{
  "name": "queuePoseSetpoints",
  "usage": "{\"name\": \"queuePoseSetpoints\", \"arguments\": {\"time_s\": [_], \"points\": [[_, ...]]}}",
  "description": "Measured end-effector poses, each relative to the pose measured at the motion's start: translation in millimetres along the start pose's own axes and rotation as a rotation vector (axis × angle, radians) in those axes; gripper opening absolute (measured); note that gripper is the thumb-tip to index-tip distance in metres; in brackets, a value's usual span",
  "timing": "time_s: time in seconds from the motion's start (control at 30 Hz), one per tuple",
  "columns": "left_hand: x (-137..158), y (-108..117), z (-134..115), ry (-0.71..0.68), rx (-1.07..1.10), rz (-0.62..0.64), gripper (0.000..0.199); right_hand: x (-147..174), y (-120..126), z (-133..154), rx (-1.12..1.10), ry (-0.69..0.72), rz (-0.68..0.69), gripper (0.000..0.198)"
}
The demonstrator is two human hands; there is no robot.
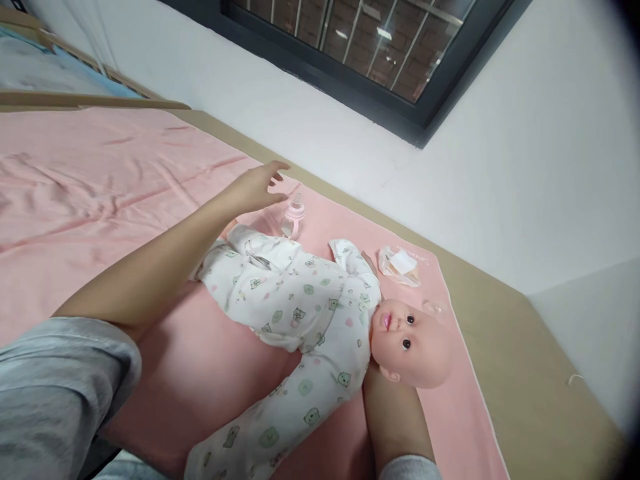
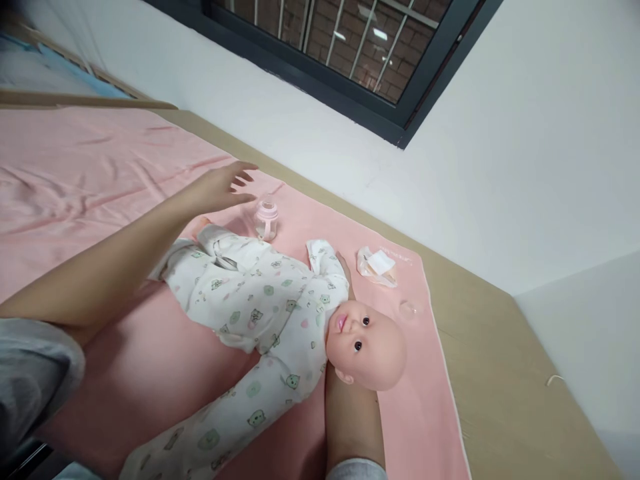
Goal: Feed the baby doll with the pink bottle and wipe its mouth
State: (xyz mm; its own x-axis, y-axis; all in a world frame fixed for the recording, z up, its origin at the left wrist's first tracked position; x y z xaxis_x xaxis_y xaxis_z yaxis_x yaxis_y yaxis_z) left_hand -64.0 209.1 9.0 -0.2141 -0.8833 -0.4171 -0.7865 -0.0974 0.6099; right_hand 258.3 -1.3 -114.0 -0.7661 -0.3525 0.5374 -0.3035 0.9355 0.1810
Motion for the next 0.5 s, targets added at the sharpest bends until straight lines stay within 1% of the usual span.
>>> {"name": "queuePoseSetpoints", "arguments": {"time_s": [0.03,0.07,0.1,0.17,0.23,0.3,0.4,0.43,0.47,0.5], "points": [[5,7,-19,-0.059,0.044,-0.047,0.066,4,-8,-4,0.066,-0.026,0.098,0.031],[11,12,-39,-0.116,0.099,-0.082,0.057,6,-11,-5,0.084,-0.016,0.129,0.031],[17,14,-58,-0.163,0.146,-0.104,0.046,7,-9,-4,0.064,0.007,0.122,0.031],[28,8,-97,-0.251,0.190,-0.097,0.032,6,0,1,-0.042,0.074,0.037,0.030],[35,-17,-135,-0.326,0.186,0.039,0.031,5,12,6,-0.169,0.148,-0.075,0.024],[38,-48,-162,-0.341,0.159,0.186,0.033,7,22,9,-0.283,0.212,-0.169,0.021],[36,-90,-191,-0.344,0.128,0.311,0.034,4,27,7,-0.354,0.207,-0.193,0.028],[36,-105,-201,-0.374,0.123,0.352,0.033,3,36,8,-0.418,0.229,-0.262,0.029],[37,-120,-210,-0.410,0.114,0.406,0.033,5,51,10,-0.524,0.287,-0.392,0.028],[39,-137,-217,-0.441,0.104,0.472,0.032,10,69,11,-0.655,0.373,-0.566,0.025]]}}
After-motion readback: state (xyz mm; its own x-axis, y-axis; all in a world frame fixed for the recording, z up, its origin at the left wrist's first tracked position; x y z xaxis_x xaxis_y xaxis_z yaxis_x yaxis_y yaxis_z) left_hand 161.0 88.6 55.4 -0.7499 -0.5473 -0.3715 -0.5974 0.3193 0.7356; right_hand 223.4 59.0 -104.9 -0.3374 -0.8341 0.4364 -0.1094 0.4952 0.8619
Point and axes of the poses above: each hand's wrist, its own x-axis away from the middle knuckle, its own y-axis out of the back of the hand, z = x × y, the point moved 10 cm from there along -x, towards the middle knuckle, and after that the axes turned 9 degrees about x, right-handed, at the moved point
